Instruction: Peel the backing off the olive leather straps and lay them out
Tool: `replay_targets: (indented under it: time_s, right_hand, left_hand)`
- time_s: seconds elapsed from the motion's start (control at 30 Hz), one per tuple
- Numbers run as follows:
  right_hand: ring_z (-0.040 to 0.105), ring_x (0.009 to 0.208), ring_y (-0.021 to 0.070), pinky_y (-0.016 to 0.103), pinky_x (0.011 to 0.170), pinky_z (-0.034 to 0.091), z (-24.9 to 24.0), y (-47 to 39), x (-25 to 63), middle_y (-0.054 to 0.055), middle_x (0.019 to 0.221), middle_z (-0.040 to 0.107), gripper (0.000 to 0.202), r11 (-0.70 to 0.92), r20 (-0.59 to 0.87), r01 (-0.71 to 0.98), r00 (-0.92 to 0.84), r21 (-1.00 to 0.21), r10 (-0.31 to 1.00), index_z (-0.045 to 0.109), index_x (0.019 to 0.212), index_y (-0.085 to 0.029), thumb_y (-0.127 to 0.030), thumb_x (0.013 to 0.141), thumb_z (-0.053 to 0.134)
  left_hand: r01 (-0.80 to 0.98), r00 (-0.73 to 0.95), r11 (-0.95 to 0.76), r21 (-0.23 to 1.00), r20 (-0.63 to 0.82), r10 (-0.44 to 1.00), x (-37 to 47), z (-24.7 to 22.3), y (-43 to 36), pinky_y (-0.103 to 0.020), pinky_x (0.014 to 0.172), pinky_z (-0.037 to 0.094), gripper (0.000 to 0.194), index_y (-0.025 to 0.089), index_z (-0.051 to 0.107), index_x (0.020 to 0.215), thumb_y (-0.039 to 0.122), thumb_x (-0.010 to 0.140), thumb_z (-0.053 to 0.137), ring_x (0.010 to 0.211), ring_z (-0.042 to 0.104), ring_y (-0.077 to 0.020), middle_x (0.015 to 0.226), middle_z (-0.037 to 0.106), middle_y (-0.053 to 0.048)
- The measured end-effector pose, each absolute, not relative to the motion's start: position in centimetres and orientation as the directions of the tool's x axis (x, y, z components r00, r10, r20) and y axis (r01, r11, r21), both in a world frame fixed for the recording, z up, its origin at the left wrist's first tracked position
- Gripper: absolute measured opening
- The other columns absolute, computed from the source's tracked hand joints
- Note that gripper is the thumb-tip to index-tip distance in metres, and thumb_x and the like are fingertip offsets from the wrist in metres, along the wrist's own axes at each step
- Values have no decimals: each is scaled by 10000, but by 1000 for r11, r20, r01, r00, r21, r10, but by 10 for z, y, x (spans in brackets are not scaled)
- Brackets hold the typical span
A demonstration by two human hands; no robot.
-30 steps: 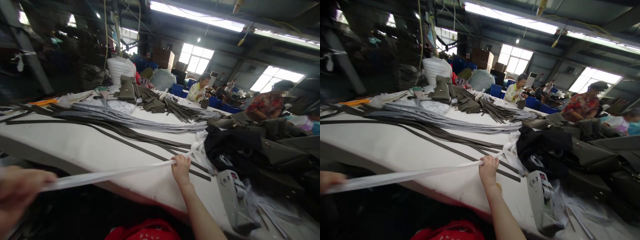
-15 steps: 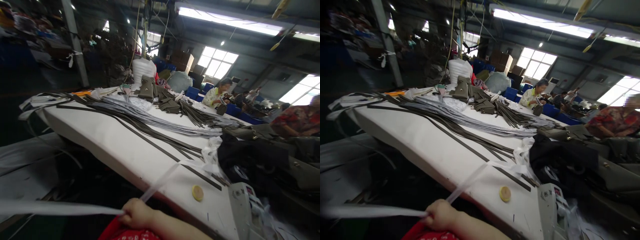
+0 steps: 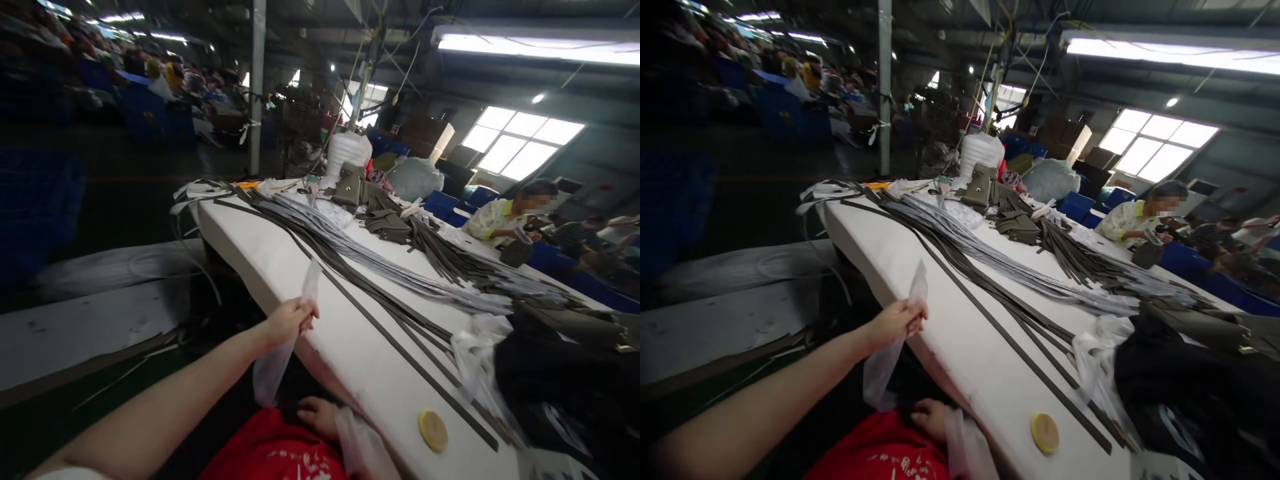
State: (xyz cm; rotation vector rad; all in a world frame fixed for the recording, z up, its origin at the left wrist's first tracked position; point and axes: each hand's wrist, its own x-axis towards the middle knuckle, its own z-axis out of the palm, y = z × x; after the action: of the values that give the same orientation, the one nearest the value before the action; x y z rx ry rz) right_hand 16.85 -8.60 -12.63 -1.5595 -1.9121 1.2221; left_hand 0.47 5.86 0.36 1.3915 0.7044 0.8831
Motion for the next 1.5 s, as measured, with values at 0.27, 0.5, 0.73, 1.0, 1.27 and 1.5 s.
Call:
replay_targets:
  time_s: [0.27, 0.5, 0.73, 1.0, 1.27, 1.5]
  right_hand:
    - [609, 657, 153, 255, 626, 491, -17, -115, 186, 36, 765, 685, 376, -145, -170, 196, -120, -970, 978, 727, 896, -175, -496, 919, 531]
    - [525, 611, 139, 244, 554, 424, 3, -96, 210, 1, 691, 607, 230, -34, 32, 296, 213, -954, 977, 683, 916, -174, -389, 834, 663]
    - [539, 621, 150, 264, 595, 447, 4, -95, 207, 9, 659, 628, 212, 8, 102, 335, 264, -942, 959, 678, 740, -185, -354, 861, 636]
    - [525, 650, 143, 265, 613, 420, 11, -86, 219, 9, 699, 607, 213, 161, 286, 456, 219, -875, 933, 640, 683, -190, -310, 858, 652]
    - [537, 646, 149, 272, 619, 451, 6, -89, 227, 11, 695, 613, 185, 211, 300, 372, 200, -904, 933, 661, 705, -192, -321, 830, 705]
    - [562, 1162, 276, 409, 979, 467, 10, -89, 229, 93, 1285, 617, 197, 214, 233, 150, 126, -965, 964, 735, 1011, -238, -355, 870, 662]
  left_hand:
    - [-73, 799, 299, 951, -124, 589, 46, -42, 18, -243, 457, 310, 703, 127, 627, 697, 800, 786, 444, 375, 316, -73, 411, 331, 80]
    - [92, 878, 174, 980, -163, 449, 44, -39, -3, -243, 436, 253, 818, 108, 664, 705, 804, 849, 259, 368, 285, -78, 400, 345, 56]
    - [-17, 810, 175, 984, -89, 580, 42, -33, 8, -283, 689, 450, 659, 116, 688, 809, 722, 857, 435, 668, 575, -157, 689, 658, -42]
    - [-146, 726, 247, 958, -66, 685, 46, -19, 28, -227, 525, 304, 484, 115, 656, 967, 562, 780, 659, 546, 430, -73, 831, 662, -44]
    - [-129, 731, 144, 981, -3, 682, 51, -5, 28, -247, 504, 263, 678, 113, 691, 759, 699, 883, 376, 516, 362, -92, 608, 568, -23]
    - [-78, 900, 134, 988, 12, 436, 48, -10, 23, -206, 494, 248, 504, 109, 645, 763, 612, 733, 677, 510, 354, -70, 547, 439, 46]
